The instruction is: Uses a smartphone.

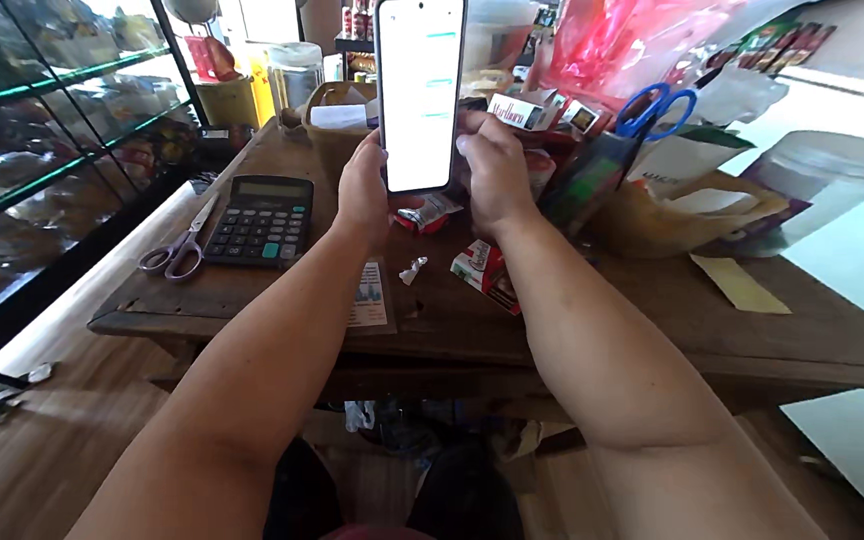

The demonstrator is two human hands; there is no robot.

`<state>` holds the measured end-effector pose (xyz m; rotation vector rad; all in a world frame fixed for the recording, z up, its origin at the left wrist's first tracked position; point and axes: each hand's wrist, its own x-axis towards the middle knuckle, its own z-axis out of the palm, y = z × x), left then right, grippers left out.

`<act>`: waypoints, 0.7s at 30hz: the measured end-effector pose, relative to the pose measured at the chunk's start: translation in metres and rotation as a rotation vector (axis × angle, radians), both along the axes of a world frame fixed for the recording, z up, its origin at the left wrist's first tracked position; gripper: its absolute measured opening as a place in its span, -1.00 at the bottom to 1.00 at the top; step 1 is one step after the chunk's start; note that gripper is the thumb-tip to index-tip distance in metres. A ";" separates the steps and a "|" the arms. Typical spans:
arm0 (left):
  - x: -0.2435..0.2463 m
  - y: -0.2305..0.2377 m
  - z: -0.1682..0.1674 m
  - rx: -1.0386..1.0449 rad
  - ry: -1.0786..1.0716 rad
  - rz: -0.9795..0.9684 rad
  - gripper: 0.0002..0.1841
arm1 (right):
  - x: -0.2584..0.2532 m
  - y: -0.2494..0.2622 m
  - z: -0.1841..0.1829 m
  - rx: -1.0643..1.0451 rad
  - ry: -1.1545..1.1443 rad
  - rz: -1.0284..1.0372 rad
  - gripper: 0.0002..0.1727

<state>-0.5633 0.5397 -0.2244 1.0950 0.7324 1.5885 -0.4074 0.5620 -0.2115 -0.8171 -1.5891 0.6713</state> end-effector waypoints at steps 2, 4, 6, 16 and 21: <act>0.000 -0.001 0.004 -0.073 -0.069 0.099 -0.54 | -0.001 -0.002 0.001 -0.031 -0.052 0.137 -0.49; -0.002 -0.001 0.008 -0.162 -0.129 0.171 -0.52 | -0.003 -0.004 0.000 -0.057 -0.133 0.249 -0.35; -0.005 0.000 0.010 -0.180 -0.138 0.222 -0.50 | -0.005 -0.006 0.000 -0.083 -0.220 0.266 -0.25; -0.003 0.001 0.008 -0.165 -0.109 0.233 -0.49 | -0.003 -0.005 -0.004 0.026 -0.466 0.015 -0.31; -0.002 0.002 0.008 -0.167 -0.130 0.219 -0.54 | -0.002 -0.006 -0.003 0.030 -0.479 -0.012 -0.34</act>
